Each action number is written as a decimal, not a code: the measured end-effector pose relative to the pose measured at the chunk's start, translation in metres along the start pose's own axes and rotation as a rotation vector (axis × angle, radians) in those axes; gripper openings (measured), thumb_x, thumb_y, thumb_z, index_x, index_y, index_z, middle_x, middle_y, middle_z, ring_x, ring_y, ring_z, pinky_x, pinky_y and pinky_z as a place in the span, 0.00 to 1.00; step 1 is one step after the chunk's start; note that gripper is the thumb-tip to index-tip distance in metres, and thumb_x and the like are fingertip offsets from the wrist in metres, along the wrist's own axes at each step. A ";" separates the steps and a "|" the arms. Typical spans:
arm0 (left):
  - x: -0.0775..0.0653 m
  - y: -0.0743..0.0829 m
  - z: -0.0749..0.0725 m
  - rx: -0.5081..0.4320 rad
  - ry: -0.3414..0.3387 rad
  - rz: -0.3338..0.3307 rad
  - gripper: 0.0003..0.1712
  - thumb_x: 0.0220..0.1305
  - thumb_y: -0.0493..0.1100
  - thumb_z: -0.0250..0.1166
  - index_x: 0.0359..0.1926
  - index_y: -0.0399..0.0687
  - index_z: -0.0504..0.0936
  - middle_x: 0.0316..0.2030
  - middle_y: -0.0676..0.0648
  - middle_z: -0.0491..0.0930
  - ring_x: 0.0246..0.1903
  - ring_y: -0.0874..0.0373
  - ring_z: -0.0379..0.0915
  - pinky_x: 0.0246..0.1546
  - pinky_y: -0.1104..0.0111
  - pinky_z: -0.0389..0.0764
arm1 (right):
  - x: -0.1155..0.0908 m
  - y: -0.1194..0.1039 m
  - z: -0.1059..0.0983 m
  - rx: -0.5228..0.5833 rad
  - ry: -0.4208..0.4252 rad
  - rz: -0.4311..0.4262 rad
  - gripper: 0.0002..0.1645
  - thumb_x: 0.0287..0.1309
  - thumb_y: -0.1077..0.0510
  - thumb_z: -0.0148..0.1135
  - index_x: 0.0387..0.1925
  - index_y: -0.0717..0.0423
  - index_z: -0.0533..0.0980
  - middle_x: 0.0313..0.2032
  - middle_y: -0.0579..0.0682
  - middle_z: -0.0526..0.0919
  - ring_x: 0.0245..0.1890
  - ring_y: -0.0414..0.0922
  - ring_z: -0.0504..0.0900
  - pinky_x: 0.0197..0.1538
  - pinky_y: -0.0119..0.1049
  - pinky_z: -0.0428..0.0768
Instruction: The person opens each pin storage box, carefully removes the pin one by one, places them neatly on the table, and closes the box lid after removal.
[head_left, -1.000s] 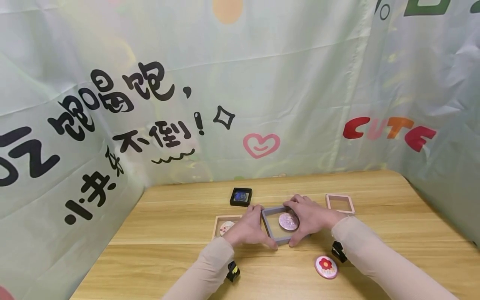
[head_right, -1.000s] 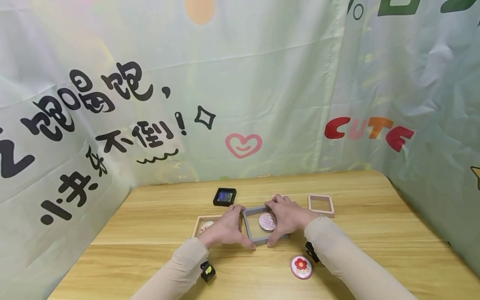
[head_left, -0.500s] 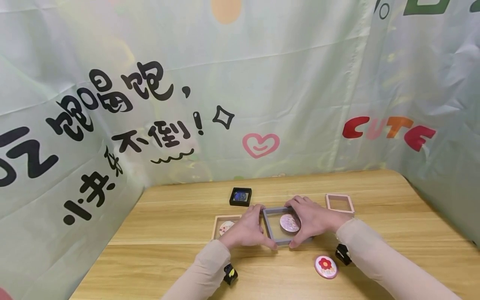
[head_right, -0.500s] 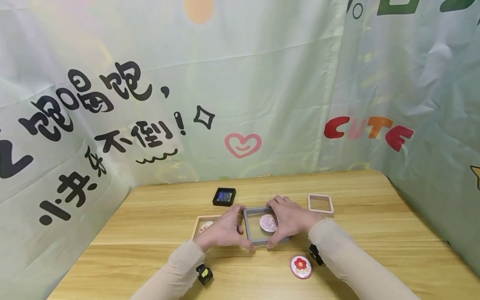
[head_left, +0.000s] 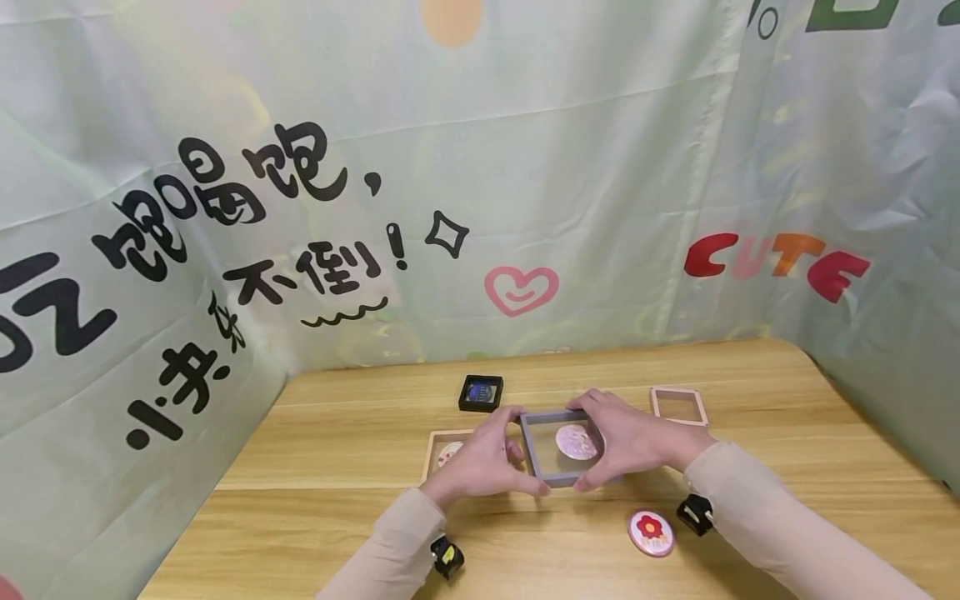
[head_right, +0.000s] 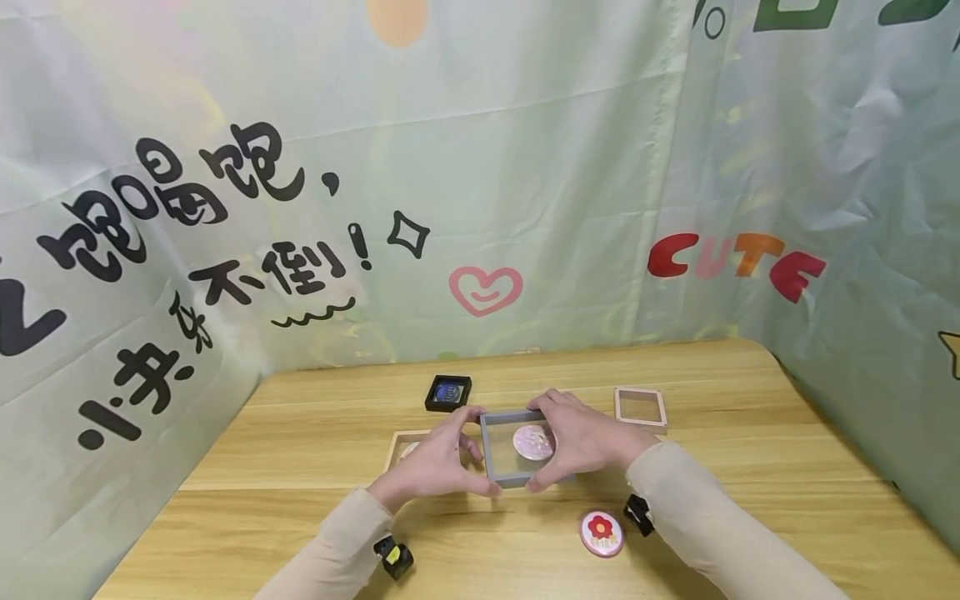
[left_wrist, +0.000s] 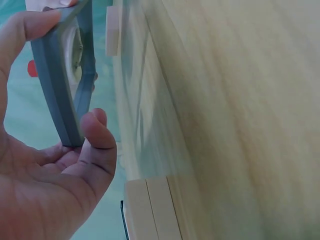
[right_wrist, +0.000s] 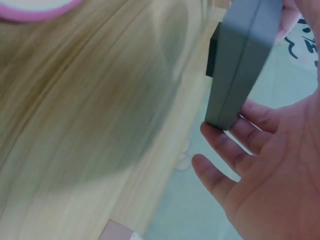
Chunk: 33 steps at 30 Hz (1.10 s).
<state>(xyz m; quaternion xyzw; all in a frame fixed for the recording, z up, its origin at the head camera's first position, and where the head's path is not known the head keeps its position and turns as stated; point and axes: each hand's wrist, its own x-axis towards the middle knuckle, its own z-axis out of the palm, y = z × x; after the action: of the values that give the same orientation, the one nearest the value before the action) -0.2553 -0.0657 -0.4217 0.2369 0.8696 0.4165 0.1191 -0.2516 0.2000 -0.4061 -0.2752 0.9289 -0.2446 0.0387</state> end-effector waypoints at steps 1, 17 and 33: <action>-0.001 0.000 -0.001 -0.007 0.004 -0.003 0.67 0.38 0.51 0.90 0.78 0.48 0.65 0.45 0.49 0.82 0.42 0.55 0.80 0.39 0.69 0.81 | -0.001 -0.001 0.000 -0.006 0.006 0.000 0.69 0.34 0.29 0.85 0.71 0.65 0.69 0.59 0.54 0.78 0.57 0.50 0.76 0.60 0.50 0.82; -0.019 0.000 -0.012 -0.076 0.018 0.039 0.62 0.44 0.54 0.87 0.79 0.58 0.65 0.66 0.43 0.78 0.48 0.53 0.81 0.34 0.68 0.82 | -0.014 -0.021 -0.009 -0.019 0.067 -0.020 0.67 0.41 0.26 0.81 0.73 0.62 0.70 0.63 0.54 0.76 0.61 0.52 0.76 0.61 0.54 0.82; -0.041 0.003 -0.018 -0.226 0.001 0.110 0.60 0.47 0.46 0.85 0.79 0.66 0.63 0.72 0.43 0.66 0.27 0.60 0.75 0.29 0.73 0.82 | -0.031 -0.044 -0.009 -0.032 0.164 -0.046 0.65 0.44 0.22 0.78 0.75 0.56 0.70 0.66 0.50 0.75 0.64 0.50 0.75 0.61 0.55 0.83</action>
<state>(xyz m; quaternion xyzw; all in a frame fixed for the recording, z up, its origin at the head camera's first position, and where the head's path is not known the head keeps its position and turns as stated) -0.2267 -0.0976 -0.4079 0.2690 0.8030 0.5177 0.1215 -0.2056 0.1880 -0.3795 -0.2762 0.9262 -0.2524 -0.0478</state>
